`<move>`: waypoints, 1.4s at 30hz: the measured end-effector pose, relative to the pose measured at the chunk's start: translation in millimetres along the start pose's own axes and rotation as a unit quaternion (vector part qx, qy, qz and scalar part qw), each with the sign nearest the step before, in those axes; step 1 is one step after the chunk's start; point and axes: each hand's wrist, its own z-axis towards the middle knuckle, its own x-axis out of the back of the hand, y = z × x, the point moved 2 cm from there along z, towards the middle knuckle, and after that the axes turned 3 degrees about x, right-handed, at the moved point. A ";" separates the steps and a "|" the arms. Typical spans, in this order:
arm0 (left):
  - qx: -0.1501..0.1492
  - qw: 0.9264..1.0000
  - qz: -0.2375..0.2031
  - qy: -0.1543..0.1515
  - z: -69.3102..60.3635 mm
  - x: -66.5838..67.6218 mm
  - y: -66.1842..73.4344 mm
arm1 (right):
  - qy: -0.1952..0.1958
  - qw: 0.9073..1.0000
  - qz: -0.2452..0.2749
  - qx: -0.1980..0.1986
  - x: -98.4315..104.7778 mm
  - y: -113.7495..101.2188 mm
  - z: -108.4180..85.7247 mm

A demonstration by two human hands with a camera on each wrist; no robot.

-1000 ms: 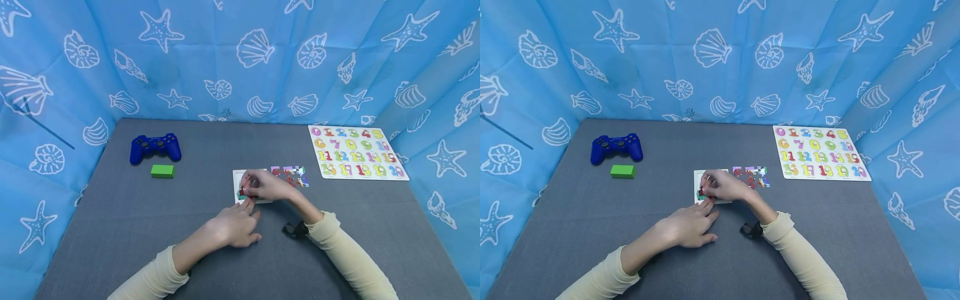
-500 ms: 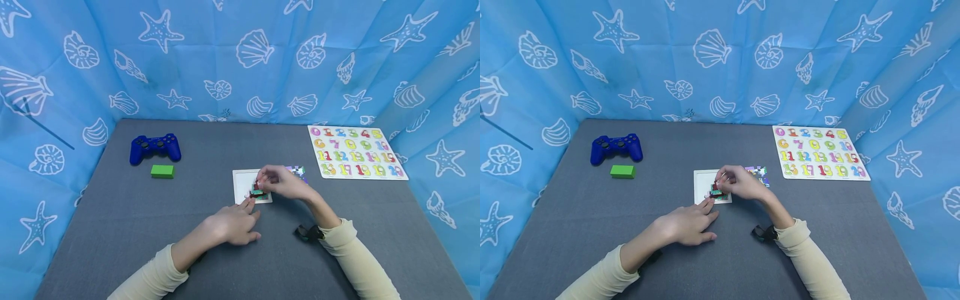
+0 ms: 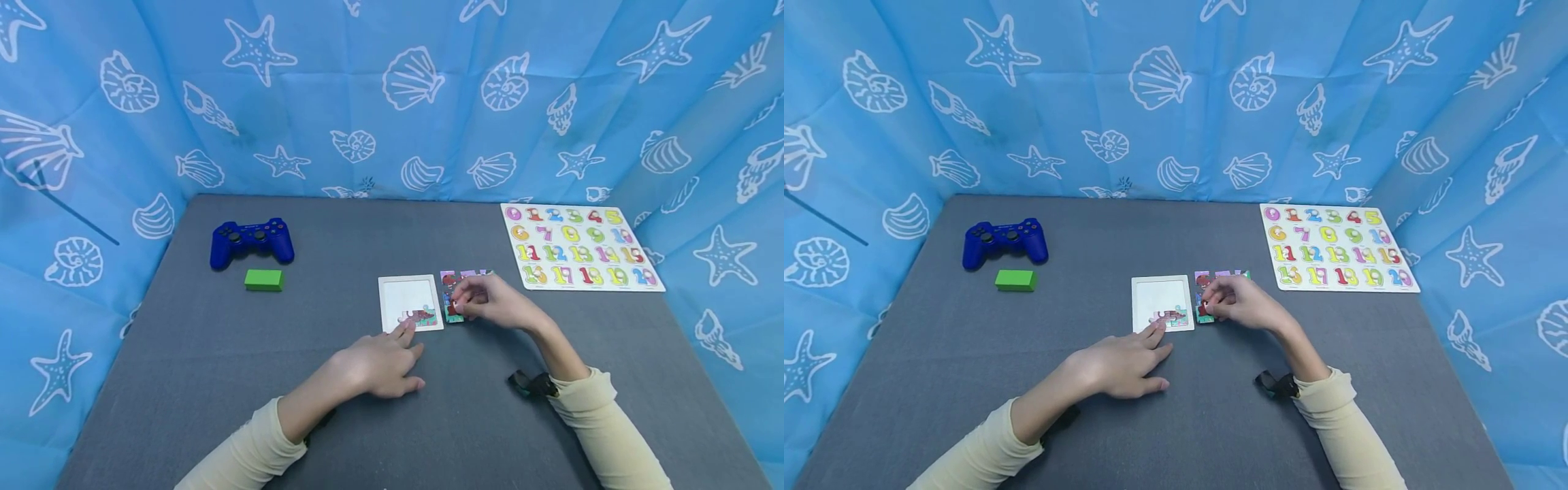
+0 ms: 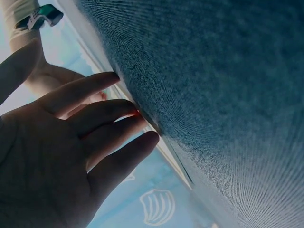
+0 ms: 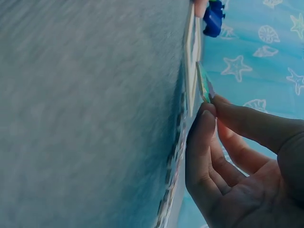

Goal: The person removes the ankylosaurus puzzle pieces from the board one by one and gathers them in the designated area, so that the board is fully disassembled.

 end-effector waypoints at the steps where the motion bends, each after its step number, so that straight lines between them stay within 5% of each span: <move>1: 0.000 1.000 0.001 0.000 -0.1 0.1 -0.2 | -0.002 1.000 -0.004 -0.001 0.3 1.1 -0.5; 17: -0.029 0.999 -0.026 -0.004 2.1 6.3 -6.4 | 0.011 0.998 -0.060 -0.018 -4.9 3.0 -3.0; 25: -0.036 0.998 -0.041 -0.008 3.3 7.9 -9.4 | 0.011 0.999 -0.040 -0.018 -4.7 0.4 -2.5; 35: -0.041 0.998 -0.046 -0.007 2.4 9.4 -10.5 | -0.010 1.000 -0.014 0.024 -16.7 -9.4 7.4; 42: -0.047 0.998 -0.036 0.001 -0.3 10.0 -10.5 | -0.016 0.996 -0.052 0.069 -29.0 -23.0 18.6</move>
